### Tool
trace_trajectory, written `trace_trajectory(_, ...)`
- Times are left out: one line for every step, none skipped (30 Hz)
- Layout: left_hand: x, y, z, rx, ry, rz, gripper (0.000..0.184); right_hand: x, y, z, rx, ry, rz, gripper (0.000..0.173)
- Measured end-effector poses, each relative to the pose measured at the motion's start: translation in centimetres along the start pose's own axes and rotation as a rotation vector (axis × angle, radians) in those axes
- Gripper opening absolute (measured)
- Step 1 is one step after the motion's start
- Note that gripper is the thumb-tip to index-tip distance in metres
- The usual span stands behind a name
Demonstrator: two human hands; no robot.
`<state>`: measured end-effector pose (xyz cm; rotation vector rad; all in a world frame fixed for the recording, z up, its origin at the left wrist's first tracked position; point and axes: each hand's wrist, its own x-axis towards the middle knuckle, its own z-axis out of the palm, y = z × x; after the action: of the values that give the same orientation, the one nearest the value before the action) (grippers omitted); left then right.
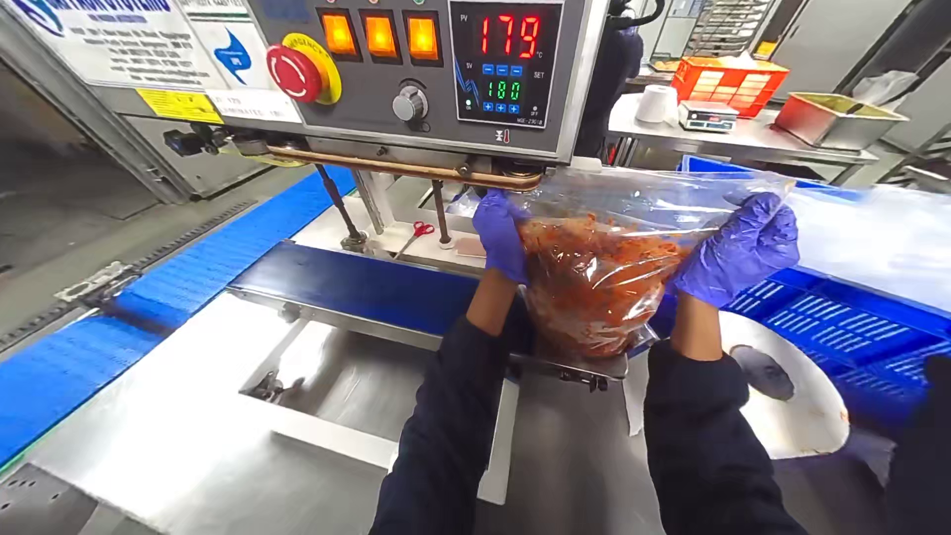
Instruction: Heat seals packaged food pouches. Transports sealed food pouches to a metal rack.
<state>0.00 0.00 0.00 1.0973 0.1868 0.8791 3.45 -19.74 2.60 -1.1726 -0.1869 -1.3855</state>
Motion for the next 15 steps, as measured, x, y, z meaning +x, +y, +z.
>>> trace_trajectory(0.2,-0.1,0.0,-0.023,0.012,0.002,0.036,0.0,0.0,0.2,0.003,-0.004,-0.008,0.017)
trace_trajectory(0.5,-0.1,0.2,-0.058,0.034,0.006,0.037,0.0,0.0,0.4,0.007,-0.015,-0.01,0.016)
trace_trajectory(0.7,-0.1,0.2,-0.081,0.039,0.01,0.04,0.0,-0.1,0.6,0.016,-0.023,-0.007,0.016)
trace_trajectory(0.8,-0.2,0.0,-0.071,0.035,0.009,0.041,-0.1,-0.2,0.7,0.023,-0.027,-0.009,0.017)
trace_trajectory(0.7,-0.1,-0.3,-0.035,0.018,-0.004,0.041,-0.1,-0.4,0.9,0.033,-0.032,0.0,0.018)
trace_trajectory(0.7,0.0,-0.5,-0.005,0.012,-0.013,0.041,-0.1,-0.5,1.0,0.03,-0.043,0.025,0.018)
trace_trajectory(0.6,0.2,-0.6,0.019,0.02,-0.013,0.039,-0.2,-0.5,1.1,0.008,-0.054,0.062,0.018)
trace_trajectory(0.6,0.4,-0.7,0.031,0.028,-0.002,0.038,-0.3,-0.5,1.2,-0.031,-0.073,0.102,0.019)
trace_trajectory(0.7,0.4,-0.8,0.025,0.04,0.012,0.038,-0.5,-0.4,1.3,-0.063,-0.09,0.134,0.021)
trace_trajectory(0.9,0.4,-0.9,0.014,0.048,0.014,0.039,-0.8,-0.2,1.4,-0.079,-0.115,0.15,0.023)
trace_trajectory(0.9,0.6,-1.0,0.009,0.054,0.002,0.038,-1.0,0.1,1.5,-0.079,-0.14,0.148,0.024)
trace_trajectory(1.0,0.7,-1.2,0.014,0.054,-0.016,0.037,-1.3,0.3,1.5,-0.068,-0.162,0.143,0.023)
trace_trajectory(1.0,0.9,-1.3,0.028,0.056,-0.037,0.035,-1.4,0.1,1.6,-0.068,-0.181,0.152,0.024)
trace_trajectory(1.0,1.1,-1.5,0.059,0.066,-0.053,0.036,-1.6,-0.3,1.7,-0.081,-0.192,0.172,0.024)
trace_trajectory(1.0,1.3,-1.8,0.091,0.069,-0.06,0.037,-1.7,-0.6,1.8,-0.092,-0.199,0.185,0.024)
